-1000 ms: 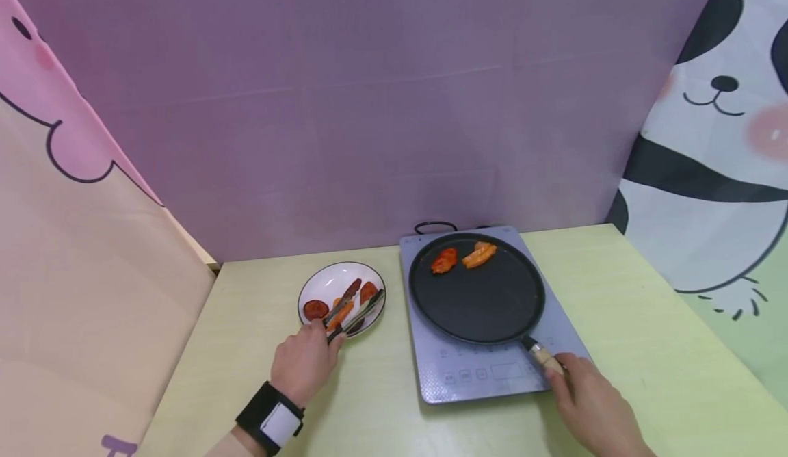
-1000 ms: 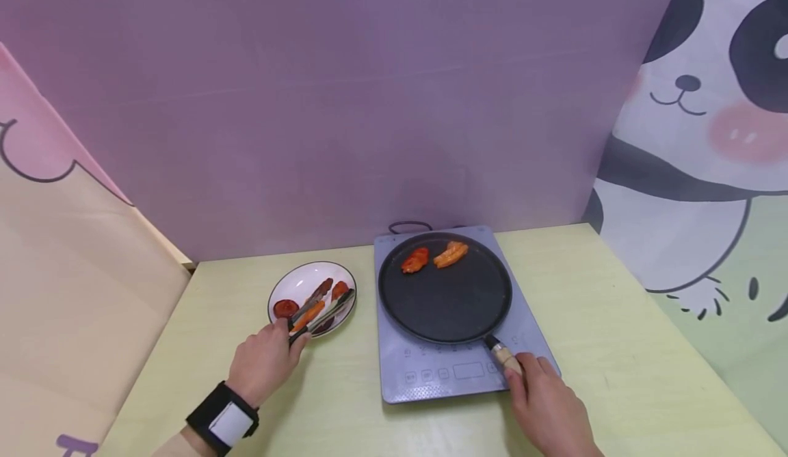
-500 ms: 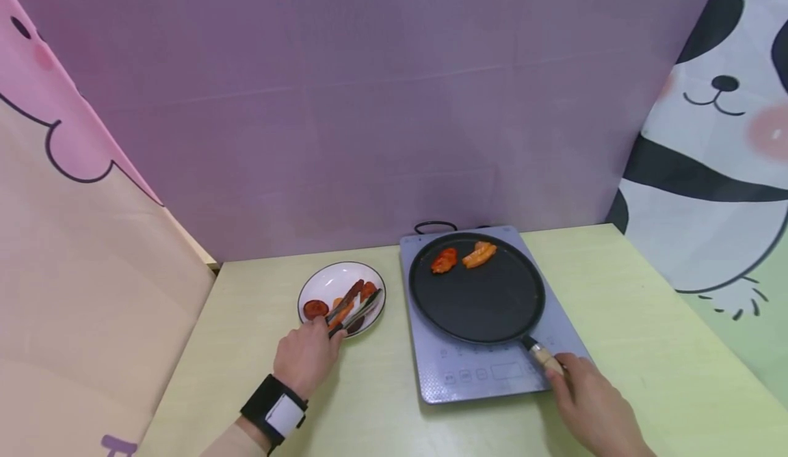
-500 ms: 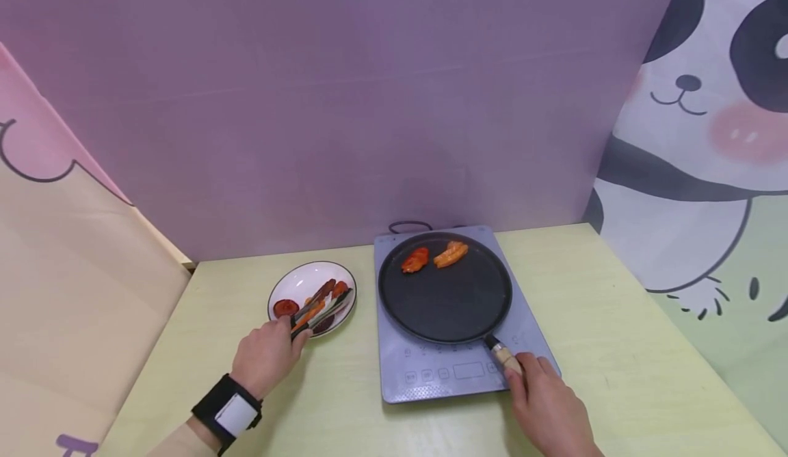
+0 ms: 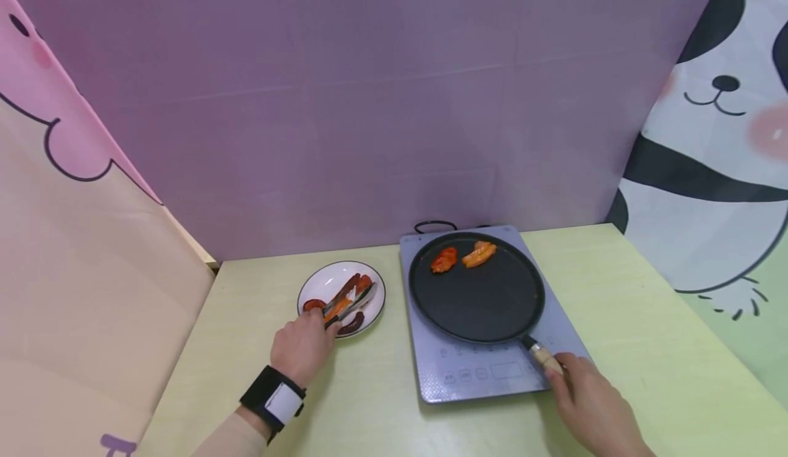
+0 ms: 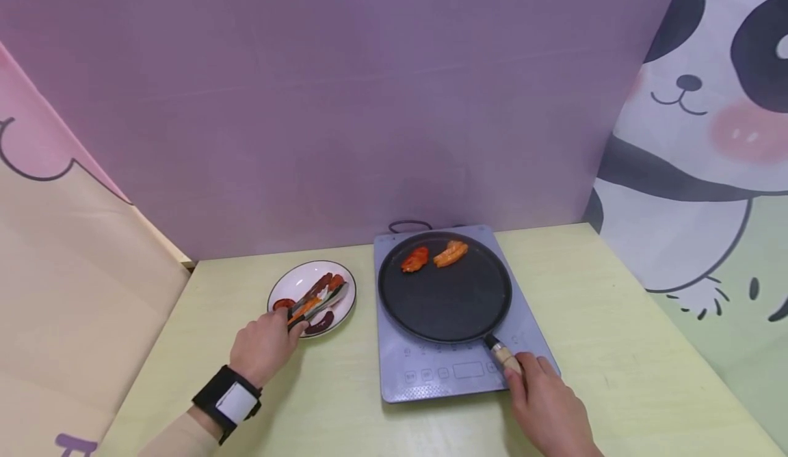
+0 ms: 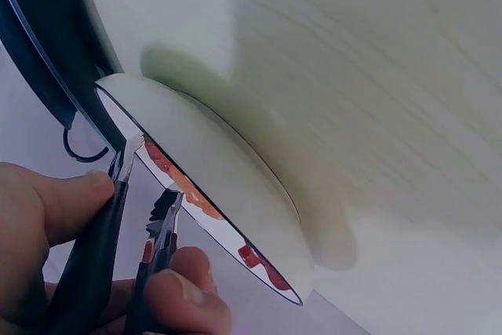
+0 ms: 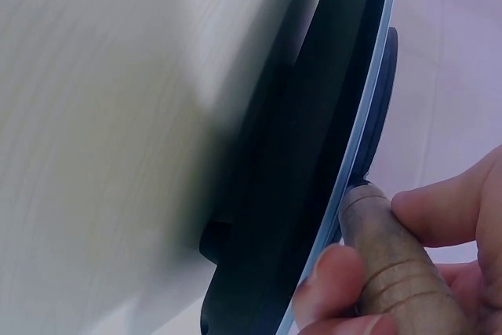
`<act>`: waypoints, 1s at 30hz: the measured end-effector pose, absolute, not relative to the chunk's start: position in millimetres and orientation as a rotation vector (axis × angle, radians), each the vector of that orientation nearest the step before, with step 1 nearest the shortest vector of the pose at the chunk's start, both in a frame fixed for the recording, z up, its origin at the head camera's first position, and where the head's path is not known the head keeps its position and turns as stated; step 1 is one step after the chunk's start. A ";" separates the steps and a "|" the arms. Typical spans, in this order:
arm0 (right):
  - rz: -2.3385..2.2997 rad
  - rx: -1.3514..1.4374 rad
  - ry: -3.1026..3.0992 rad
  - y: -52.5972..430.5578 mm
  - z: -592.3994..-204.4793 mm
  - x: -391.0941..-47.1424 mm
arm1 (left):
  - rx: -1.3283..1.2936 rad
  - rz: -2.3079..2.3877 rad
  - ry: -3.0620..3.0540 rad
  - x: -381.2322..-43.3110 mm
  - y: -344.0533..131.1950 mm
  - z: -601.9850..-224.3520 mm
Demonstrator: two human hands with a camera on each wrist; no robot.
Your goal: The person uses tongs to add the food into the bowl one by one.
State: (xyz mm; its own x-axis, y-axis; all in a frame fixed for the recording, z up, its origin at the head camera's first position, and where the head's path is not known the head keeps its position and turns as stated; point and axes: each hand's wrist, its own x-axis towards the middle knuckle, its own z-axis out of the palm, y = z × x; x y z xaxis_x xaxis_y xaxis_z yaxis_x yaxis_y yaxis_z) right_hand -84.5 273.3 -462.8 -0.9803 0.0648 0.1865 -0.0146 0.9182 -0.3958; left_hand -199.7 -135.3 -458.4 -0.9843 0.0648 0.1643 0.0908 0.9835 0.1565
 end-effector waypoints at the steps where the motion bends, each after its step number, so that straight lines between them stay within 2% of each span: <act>1: 0.596 -0.038 -2.885 273.2 -462.9 -84.6 | -0.109 -0.247 -2.976 -200.0 -135.7 -458.3; 30: 0.582 -0.031 -2.875 273.7 -463.7 -84.2 | -0.089 -0.237 -3.025 -201.8 -129.4 -450.2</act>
